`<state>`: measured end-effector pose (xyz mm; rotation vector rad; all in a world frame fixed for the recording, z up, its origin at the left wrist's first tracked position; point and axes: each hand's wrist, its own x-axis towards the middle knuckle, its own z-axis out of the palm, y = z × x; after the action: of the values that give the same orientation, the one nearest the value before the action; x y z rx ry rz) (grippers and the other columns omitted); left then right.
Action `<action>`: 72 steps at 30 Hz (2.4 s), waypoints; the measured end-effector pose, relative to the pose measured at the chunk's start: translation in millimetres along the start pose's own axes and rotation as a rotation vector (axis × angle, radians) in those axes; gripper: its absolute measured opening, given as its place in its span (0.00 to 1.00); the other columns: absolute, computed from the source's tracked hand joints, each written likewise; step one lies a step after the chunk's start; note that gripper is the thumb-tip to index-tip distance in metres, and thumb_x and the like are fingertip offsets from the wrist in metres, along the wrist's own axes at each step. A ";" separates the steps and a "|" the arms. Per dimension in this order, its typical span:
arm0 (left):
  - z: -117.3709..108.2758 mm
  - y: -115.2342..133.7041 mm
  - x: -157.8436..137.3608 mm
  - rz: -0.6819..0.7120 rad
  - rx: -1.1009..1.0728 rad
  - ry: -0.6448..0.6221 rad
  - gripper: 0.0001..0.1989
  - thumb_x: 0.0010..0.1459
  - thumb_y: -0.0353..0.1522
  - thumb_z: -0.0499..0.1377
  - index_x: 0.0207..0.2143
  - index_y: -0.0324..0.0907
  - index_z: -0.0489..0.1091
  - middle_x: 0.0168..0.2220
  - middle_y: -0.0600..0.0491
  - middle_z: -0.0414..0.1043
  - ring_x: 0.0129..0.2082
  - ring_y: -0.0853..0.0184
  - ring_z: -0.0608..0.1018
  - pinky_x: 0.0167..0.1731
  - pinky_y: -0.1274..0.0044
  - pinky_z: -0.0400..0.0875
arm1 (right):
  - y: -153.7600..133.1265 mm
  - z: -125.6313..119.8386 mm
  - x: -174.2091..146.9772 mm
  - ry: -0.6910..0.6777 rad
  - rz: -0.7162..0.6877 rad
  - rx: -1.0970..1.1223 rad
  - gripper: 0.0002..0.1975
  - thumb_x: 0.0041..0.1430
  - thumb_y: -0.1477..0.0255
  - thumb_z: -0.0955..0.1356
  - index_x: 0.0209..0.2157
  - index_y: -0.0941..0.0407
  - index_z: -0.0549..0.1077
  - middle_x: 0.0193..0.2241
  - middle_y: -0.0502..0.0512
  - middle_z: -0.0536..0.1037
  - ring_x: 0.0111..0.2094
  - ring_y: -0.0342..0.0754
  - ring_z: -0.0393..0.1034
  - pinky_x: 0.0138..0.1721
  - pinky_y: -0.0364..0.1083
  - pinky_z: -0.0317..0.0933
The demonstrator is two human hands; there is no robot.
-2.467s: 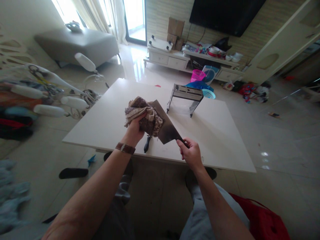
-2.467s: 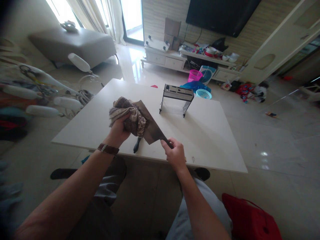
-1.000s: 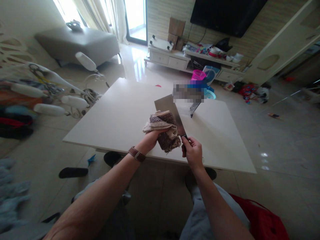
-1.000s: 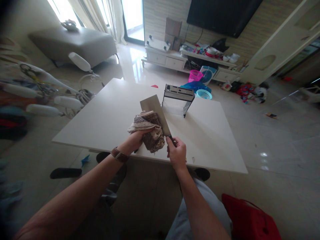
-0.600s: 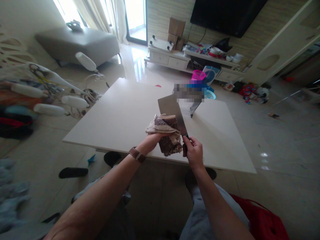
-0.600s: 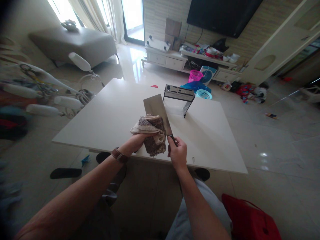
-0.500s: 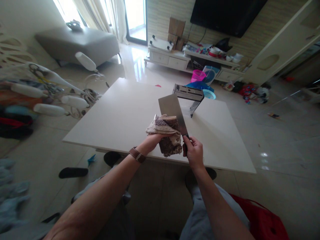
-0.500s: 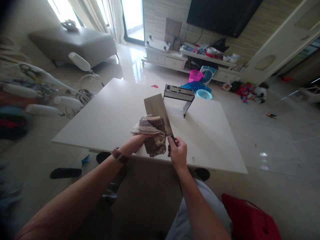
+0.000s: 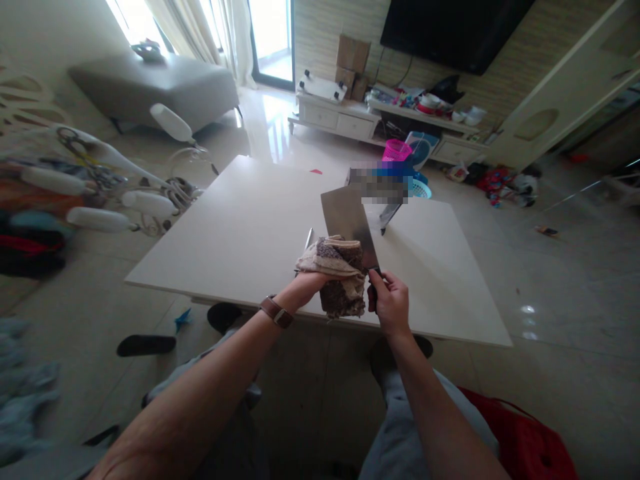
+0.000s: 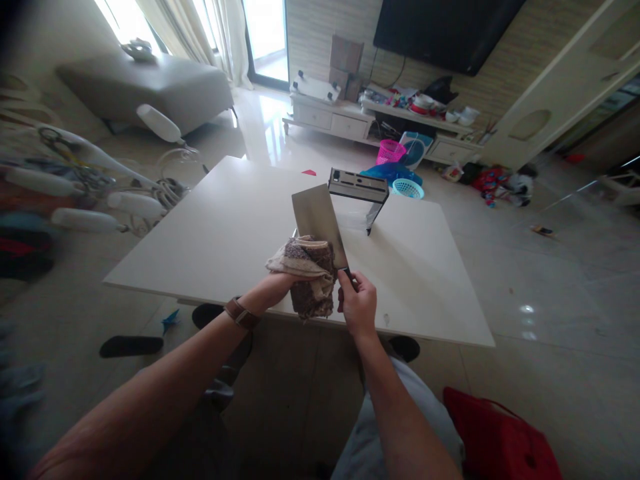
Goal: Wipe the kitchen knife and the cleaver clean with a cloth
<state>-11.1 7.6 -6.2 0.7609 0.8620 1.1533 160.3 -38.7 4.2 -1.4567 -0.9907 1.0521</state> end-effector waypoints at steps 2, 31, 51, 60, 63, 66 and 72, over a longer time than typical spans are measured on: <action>-1.7 -0.6 0.6 0.004 -0.001 -0.021 0.27 0.36 0.24 0.78 0.42 0.45 0.82 0.50 0.46 0.83 0.57 0.50 0.81 0.63 0.62 0.74 | -0.2 -0.1 0.0 -0.012 -0.006 0.000 0.24 0.55 0.49 0.75 0.26 0.54 0.70 0.14 0.42 0.67 0.12 0.38 0.57 0.12 0.38 0.51; -36.4 35.6 24.1 -0.018 -0.280 0.267 0.16 0.43 0.22 0.73 0.37 0.39 0.82 0.42 0.48 0.86 0.47 0.57 0.86 0.56 0.69 0.80 | 2.7 -0.9 -7.1 -0.159 -0.039 -0.165 0.23 0.58 0.48 0.74 0.26 0.54 0.71 0.14 0.43 0.67 0.12 0.39 0.60 0.12 0.39 0.52; -68.4 59.3 39.3 0.305 -0.464 0.291 0.09 0.53 0.28 0.68 0.39 0.45 0.80 0.44 0.54 0.85 0.51 0.64 0.84 0.58 0.73 0.76 | 3.3 -3.2 -6.2 -0.236 0.049 -0.114 0.23 0.53 0.49 0.75 0.24 0.55 0.71 0.13 0.43 0.65 0.11 0.38 0.55 0.11 0.39 0.49; -53.6 50.2 34.4 0.166 -0.418 0.207 0.08 0.55 0.28 0.68 0.39 0.43 0.81 0.42 0.53 0.85 0.50 0.61 0.84 0.58 0.70 0.77 | 7.2 -4.2 -0.2 -0.199 0.078 0.032 0.25 0.54 0.49 0.76 0.24 0.54 0.67 0.13 0.42 0.67 0.10 0.37 0.55 0.09 0.37 0.48; -46.5 45.5 34.0 0.109 -0.405 0.229 0.08 0.53 0.26 0.68 0.38 0.42 0.81 0.40 0.52 0.86 0.48 0.61 0.85 0.58 0.69 0.77 | 8.8 -2.5 -0.1 -0.208 0.088 0.043 0.25 0.53 0.49 0.76 0.24 0.54 0.67 0.13 0.42 0.66 0.10 0.36 0.55 0.10 0.37 0.48; -46.4 44.2 34.5 0.091 -0.408 0.240 0.08 0.53 0.26 0.69 0.37 0.42 0.81 0.40 0.52 0.86 0.47 0.62 0.85 0.58 0.69 0.77 | 10.3 -2.2 -0.1 -0.202 0.120 0.099 0.25 0.53 0.50 0.76 0.24 0.54 0.67 0.13 0.42 0.67 0.10 0.36 0.55 0.09 0.37 0.47; -48.0 45.1 33.3 0.070 -0.398 0.241 0.07 0.53 0.26 0.69 0.36 0.42 0.81 0.41 0.51 0.86 0.49 0.61 0.85 0.58 0.70 0.76 | 2.7 -1.9 -0.2 -0.139 0.202 0.252 0.25 0.47 0.49 0.77 0.26 0.55 0.69 0.13 0.42 0.68 0.09 0.36 0.53 0.08 0.37 0.46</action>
<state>-67.6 54.0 4.1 0.3308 0.7732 1.4443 162.2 -39.7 1.7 -1.3080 -0.7848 1.3888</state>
